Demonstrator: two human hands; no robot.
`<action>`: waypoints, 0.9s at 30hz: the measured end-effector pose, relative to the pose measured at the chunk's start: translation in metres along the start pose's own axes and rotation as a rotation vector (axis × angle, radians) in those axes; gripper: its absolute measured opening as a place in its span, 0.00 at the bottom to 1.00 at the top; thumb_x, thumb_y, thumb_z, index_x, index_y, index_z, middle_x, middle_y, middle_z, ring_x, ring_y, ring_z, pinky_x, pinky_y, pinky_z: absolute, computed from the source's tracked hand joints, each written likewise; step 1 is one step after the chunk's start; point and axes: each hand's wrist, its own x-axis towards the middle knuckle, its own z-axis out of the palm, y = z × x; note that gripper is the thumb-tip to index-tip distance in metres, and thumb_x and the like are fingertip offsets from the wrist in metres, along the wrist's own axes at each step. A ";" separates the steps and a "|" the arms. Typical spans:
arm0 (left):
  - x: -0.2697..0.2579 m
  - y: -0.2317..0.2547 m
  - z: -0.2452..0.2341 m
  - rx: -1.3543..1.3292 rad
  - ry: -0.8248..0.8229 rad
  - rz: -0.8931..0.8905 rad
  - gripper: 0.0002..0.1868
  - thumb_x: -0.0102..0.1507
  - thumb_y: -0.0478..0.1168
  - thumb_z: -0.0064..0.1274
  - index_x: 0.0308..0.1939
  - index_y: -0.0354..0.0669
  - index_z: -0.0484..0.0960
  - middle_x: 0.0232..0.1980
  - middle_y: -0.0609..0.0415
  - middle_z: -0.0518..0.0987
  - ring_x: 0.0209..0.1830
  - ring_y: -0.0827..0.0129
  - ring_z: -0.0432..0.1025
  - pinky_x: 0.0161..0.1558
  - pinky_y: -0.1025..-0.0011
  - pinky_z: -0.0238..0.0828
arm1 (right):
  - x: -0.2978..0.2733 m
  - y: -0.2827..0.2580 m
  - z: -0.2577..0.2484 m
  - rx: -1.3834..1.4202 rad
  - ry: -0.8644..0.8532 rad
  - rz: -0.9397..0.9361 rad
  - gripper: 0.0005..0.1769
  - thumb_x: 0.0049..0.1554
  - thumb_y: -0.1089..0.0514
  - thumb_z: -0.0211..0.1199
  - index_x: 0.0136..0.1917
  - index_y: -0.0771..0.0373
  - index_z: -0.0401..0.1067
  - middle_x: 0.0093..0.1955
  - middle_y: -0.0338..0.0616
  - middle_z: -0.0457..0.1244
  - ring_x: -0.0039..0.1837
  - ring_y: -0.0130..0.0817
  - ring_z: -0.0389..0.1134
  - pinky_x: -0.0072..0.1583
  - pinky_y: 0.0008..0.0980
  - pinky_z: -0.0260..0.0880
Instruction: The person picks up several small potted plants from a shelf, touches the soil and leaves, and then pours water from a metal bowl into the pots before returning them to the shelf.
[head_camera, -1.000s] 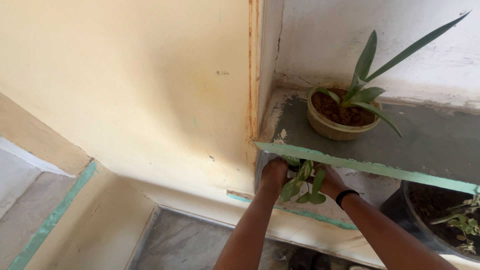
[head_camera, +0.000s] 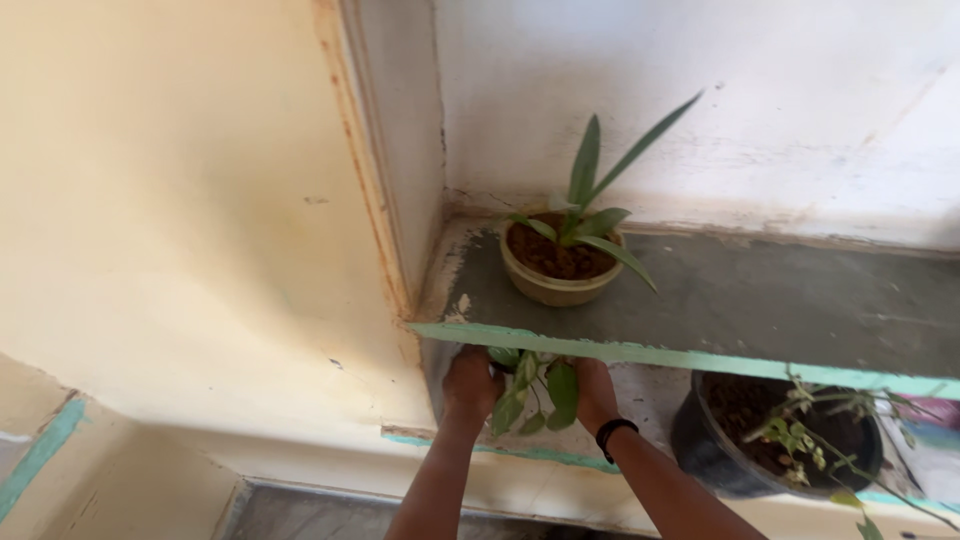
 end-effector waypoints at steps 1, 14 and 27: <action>0.001 -0.001 0.001 0.077 0.060 0.021 0.08 0.59 0.38 0.60 0.42 0.42 0.83 0.51 0.44 0.78 0.56 0.50 0.72 0.54 0.56 0.72 | 0.003 -0.003 0.000 -0.051 -0.017 0.056 0.11 0.62 0.58 0.58 0.47 0.68 0.76 0.42 0.50 0.70 0.42 0.41 0.72 0.45 0.43 0.72; -0.023 0.027 -0.007 0.339 0.211 0.030 0.10 0.56 0.29 0.55 0.42 0.40 0.80 0.47 0.43 0.78 0.49 0.52 0.75 0.49 0.61 0.76 | -0.019 -0.040 -0.042 0.052 0.143 0.240 0.14 0.61 0.64 0.59 0.60 0.66 0.77 0.51 0.53 0.72 0.47 0.43 0.75 0.51 0.42 0.75; -0.129 0.214 -0.060 -0.319 0.379 0.576 0.04 0.63 0.35 0.55 0.39 0.39 0.77 0.41 0.47 0.77 0.41 0.52 0.74 0.40 0.56 0.72 | -0.152 -0.132 -0.197 0.167 0.362 -0.027 0.14 0.54 0.69 0.57 0.54 0.67 0.75 0.42 0.49 0.72 0.36 0.36 0.75 0.40 0.35 0.74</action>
